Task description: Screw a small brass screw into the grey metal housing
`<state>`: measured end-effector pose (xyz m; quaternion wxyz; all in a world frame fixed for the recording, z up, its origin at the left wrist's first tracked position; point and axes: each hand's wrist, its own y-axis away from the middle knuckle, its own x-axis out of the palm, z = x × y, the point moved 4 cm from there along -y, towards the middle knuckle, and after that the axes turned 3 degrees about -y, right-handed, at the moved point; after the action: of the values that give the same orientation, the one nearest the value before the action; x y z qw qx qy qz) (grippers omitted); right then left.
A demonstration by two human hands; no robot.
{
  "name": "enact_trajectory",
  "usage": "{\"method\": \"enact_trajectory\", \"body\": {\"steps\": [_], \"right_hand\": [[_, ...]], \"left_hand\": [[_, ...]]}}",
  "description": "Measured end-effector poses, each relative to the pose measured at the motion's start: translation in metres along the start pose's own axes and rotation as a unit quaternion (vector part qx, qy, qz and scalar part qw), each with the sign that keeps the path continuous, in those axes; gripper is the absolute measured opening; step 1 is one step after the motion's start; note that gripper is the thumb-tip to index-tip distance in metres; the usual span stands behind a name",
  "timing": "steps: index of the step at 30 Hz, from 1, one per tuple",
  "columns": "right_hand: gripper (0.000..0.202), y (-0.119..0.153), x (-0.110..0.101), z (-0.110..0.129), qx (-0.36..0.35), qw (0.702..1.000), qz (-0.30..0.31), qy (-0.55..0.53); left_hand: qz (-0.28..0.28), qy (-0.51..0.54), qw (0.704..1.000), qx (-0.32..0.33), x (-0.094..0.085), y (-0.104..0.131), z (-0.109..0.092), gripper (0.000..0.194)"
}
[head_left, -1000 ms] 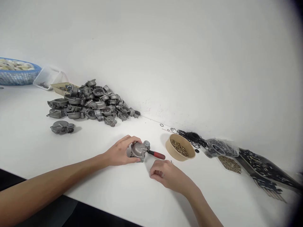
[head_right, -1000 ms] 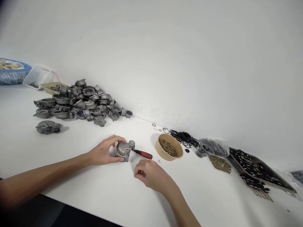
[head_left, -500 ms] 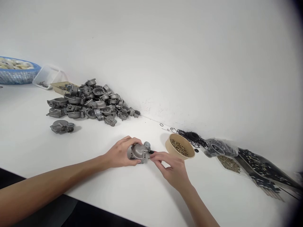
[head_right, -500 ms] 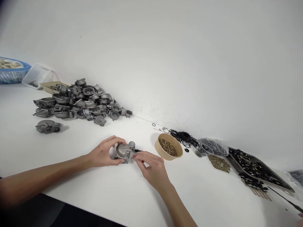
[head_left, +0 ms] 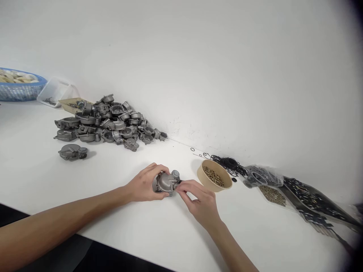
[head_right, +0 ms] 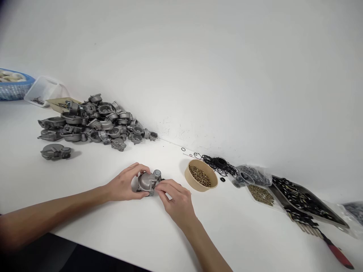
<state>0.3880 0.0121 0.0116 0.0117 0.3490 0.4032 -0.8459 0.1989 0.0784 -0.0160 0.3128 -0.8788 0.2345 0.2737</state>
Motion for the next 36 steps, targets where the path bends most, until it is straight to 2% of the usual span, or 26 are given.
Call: {"method": "enact_trajectory", "body": {"steps": [9,12,16,18,21,23,27,30,36], "right_hand": [[0.017,0.001,0.008,0.000,0.002,1.000,0.021,0.005],[0.014,0.000,0.003,-0.001,0.005,0.999,0.038,0.015],[0.012,-0.005,-0.017,-0.024,0.058,0.996,0.036,0.065],[0.013,-0.006,-0.023,-0.042,0.087,0.990,0.062,0.095],[0.022,-0.004,-0.021,-0.065,0.109,0.978,0.132,0.123],[0.014,-0.003,-0.016,-0.074,0.118,0.970,0.165,0.131],[0.009,-0.015,-0.016,-0.075,0.124,0.969,0.172,0.130],[0.010,-0.040,-0.035,-0.069,0.115,0.977,0.139,0.118],[0.021,-0.100,-0.101,-0.036,0.070,0.990,0.068,0.103]], "left_hand": [[0.013,0.009,1.000,-0.012,0.000,0.000,0.002,0.052],[0.017,0.019,1.000,-0.016,0.002,0.001,0.005,0.054],[0.008,0.037,0.999,-0.021,0.008,0.001,0.010,0.054],[0.006,0.046,0.999,-0.017,0.012,-0.002,0.012,0.054],[0.008,0.057,0.998,-0.009,0.018,-0.008,0.014,0.055],[0.010,0.063,0.998,-0.007,0.020,-0.012,0.015,0.055],[0.022,0.077,0.997,-0.008,0.021,-0.014,0.016,0.056],[0.040,0.090,0.995,-0.013,0.019,-0.013,0.018,0.058],[0.082,0.114,0.990,-0.010,0.015,-0.014,0.022,0.055]]}}
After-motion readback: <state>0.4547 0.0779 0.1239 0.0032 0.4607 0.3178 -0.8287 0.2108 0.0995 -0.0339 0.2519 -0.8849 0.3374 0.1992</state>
